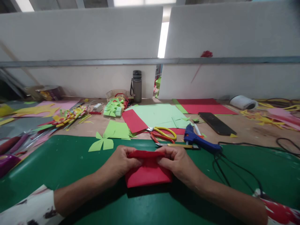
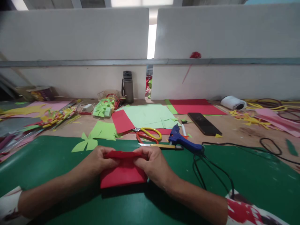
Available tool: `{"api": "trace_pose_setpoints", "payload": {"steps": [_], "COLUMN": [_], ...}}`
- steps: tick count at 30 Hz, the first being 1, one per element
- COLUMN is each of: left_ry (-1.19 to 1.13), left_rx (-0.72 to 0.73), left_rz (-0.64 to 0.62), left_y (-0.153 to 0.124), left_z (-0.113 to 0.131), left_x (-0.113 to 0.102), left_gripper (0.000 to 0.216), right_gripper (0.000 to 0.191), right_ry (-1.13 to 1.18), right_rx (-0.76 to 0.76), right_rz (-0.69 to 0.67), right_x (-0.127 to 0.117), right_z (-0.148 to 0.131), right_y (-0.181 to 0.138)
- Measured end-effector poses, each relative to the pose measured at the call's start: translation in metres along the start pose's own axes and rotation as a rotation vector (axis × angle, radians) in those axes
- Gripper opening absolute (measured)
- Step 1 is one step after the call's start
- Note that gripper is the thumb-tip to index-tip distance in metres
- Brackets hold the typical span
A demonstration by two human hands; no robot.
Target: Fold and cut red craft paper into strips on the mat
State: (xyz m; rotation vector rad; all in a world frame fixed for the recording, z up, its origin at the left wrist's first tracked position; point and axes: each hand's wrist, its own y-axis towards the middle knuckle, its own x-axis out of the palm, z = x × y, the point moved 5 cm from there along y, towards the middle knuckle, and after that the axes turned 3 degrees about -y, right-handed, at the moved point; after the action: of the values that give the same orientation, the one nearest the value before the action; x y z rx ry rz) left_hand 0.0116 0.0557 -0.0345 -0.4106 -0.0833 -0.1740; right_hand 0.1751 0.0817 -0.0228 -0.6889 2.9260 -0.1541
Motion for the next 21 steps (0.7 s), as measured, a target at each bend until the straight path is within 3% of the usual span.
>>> {"api": "trace_pose_setpoints", "payload": {"steps": [5, 11, 16, 21], "left_ry": [-0.089, -0.054, -0.024, 0.220], "left_rx": [-0.058, -0.075, -0.011, 0.107], "left_rz": [-0.054, -0.037, -0.041, 0.049], "left_y": [0.000, -0.003, -0.003, -0.002], "left_z": [-0.003, 0.000, 0.003, 0.008], "left_x": [0.000, -0.001, -0.001, -0.005], "left_gripper": [0.026, 0.025, 0.025, 0.014], "right_gripper": [0.048, 0.065, 0.030, 0.015], "right_ry": [0.073, 0.228, 0.095, 0.016], "right_rx": [0.038, 0.090, 0.087, 0.111], "right_rz": [-0.040, -0.127, -0.092, -0.060], "right_x": [0.003, 0.005, 0.005, 0.006], "right_z": [-0.001, -0.007, -0.002, 0.004], "right_y": [-0.001, -0.004, -0.002, 0.000]}}
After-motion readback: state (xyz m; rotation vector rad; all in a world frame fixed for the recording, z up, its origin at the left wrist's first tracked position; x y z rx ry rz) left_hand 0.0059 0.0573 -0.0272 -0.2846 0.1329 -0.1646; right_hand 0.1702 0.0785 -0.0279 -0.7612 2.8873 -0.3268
